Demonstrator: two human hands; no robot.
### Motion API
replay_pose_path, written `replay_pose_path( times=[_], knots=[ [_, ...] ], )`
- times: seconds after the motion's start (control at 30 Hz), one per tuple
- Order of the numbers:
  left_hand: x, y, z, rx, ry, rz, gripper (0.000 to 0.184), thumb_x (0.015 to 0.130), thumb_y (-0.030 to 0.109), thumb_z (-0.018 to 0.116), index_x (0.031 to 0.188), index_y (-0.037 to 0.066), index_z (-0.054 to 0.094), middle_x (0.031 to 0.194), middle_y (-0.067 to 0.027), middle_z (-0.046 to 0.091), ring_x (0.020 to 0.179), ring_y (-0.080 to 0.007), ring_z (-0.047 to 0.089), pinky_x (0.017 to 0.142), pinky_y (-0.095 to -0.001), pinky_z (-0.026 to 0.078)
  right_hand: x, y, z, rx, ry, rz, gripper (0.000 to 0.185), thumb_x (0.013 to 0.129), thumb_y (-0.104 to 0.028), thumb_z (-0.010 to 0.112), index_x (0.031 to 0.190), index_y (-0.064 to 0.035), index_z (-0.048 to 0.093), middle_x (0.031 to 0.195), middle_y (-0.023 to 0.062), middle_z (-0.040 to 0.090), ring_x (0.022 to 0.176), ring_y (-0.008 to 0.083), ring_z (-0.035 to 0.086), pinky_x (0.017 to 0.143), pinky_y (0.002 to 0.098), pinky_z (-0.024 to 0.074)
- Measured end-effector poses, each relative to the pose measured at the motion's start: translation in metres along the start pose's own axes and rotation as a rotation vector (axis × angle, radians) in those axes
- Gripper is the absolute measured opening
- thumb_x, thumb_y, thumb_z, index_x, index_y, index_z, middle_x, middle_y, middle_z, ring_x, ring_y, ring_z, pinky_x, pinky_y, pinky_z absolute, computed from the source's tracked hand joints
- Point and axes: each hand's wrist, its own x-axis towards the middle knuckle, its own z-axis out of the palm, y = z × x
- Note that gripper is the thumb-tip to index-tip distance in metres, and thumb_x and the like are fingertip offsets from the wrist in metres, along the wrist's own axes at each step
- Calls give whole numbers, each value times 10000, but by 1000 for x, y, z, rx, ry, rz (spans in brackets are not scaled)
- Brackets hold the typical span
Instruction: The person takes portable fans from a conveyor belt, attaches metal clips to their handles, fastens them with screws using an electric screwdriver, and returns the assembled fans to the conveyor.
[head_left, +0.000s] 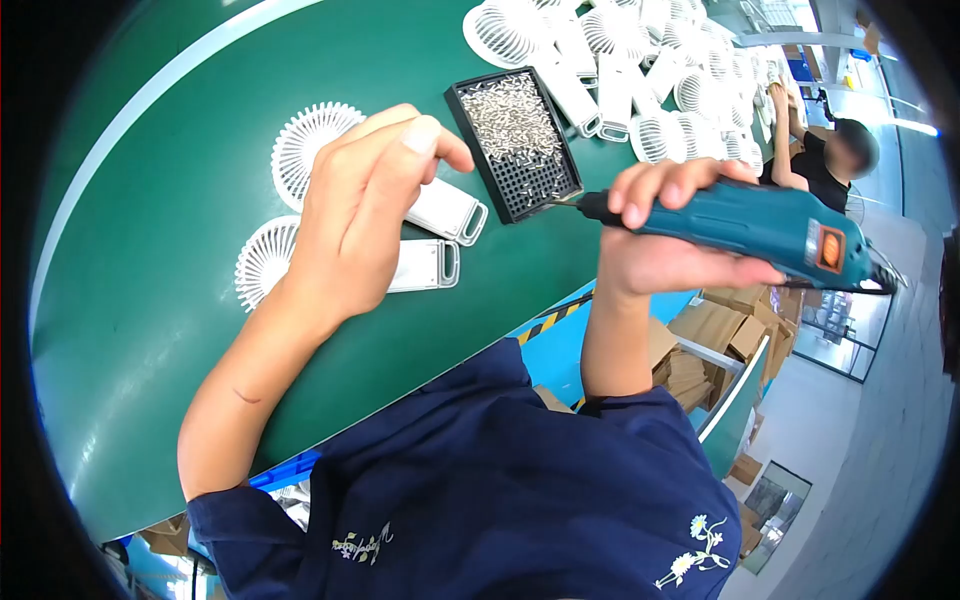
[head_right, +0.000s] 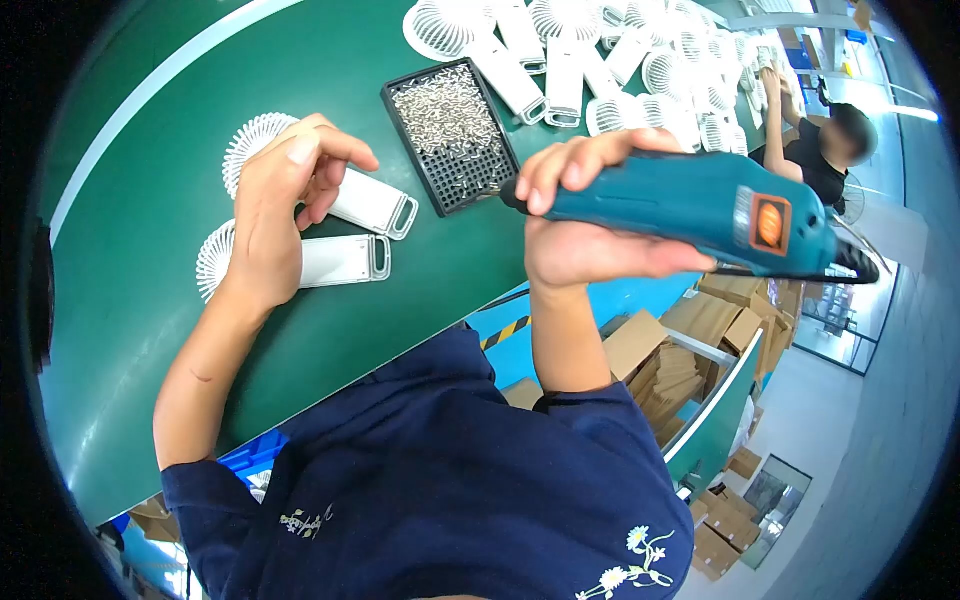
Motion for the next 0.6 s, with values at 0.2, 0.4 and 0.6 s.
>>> replay_pose_path(
  times=[0.2,0.4,0.6],
  knots=[
    [1,2,0,20,-14,-22,442,975,308,394,813,-27,631,702,-50,459,603,-127,421,555,-280,338,-5,8,-5,56,21,52,958,700,-917,315,1140,-80,466,642,72,510,405,172,480,373,308,433],
    [3,3,5,115,-31,80,184,910,152,554,853,3,647,740,-51,538,613,-113,467,529,-265,359,-6,9,-6,106,10,77,995,677,-926,337,1176,-77,477,662,73,521,412,174,482,378,312,434],
    [-3,-5,15,376,-283,418,323,707,3,731,1013,94,681,895,-45,571,751,-199,552,620,-297,462,-3,-21,22,273,-75,115,908,768,-871,309,1234,-110,481,708,65,521,407,179,489,369,327,434]
  ],
)
